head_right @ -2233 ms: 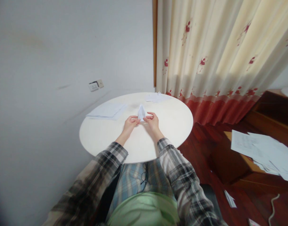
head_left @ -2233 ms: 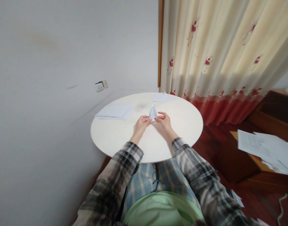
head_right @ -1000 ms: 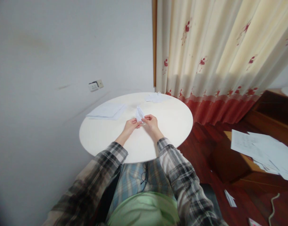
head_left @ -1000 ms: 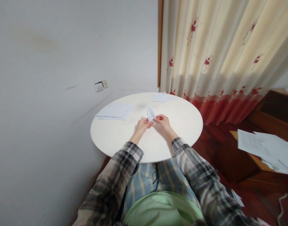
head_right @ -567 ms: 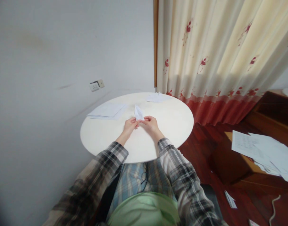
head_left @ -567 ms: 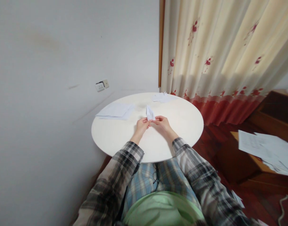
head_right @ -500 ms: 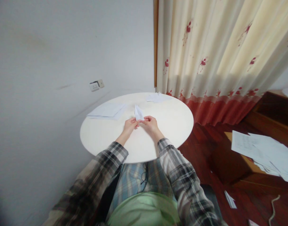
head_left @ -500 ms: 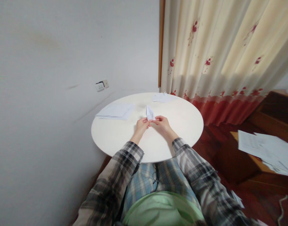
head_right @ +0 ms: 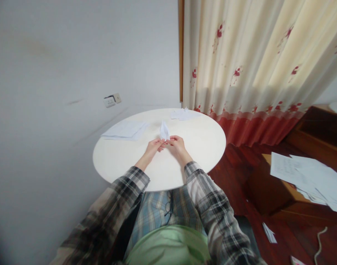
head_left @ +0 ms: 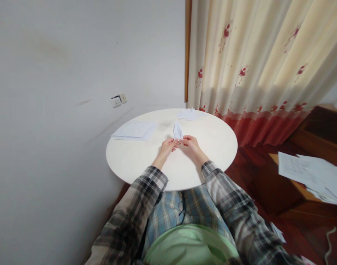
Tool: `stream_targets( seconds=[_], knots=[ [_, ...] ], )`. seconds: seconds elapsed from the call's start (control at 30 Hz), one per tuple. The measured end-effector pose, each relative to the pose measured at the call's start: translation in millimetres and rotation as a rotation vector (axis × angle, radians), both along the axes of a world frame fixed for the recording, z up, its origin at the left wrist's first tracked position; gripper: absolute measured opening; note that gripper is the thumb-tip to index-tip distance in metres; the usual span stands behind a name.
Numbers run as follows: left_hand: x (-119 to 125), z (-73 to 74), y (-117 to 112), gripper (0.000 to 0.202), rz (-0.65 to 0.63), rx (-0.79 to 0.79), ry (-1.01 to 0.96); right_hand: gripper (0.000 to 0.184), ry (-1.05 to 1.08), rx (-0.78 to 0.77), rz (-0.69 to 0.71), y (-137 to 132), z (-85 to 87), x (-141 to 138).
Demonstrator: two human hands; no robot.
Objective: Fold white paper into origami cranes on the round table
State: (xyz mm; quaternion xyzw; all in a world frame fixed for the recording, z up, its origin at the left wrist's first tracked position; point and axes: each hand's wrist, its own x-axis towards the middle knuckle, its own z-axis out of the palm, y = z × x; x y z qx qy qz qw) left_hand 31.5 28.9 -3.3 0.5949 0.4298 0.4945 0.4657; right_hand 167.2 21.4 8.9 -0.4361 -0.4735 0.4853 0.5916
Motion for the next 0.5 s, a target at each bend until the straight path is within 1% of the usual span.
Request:
stream_targets(
  seconds=[0.23,0.4,0.5],
  knots=[
    [-0.7,-4.4,3.9,0.033,0.064,0.043,0.027,0.026,-0.01,0.01,0.021,-1.1,-1.9,-2.9],
    [-0.8,-3.1,3.6,0.033,0.1,0.064,0.033,0.025,-0.055,-0.041,0.065,-4.7,-0.8,-3.2],
    [0.3,-1.9,3.1,0.033,0.102,0.068,0.038,0.027,-0.086,-0.042,0.092,-4.9,-1.0,-2.6]
  ],
)
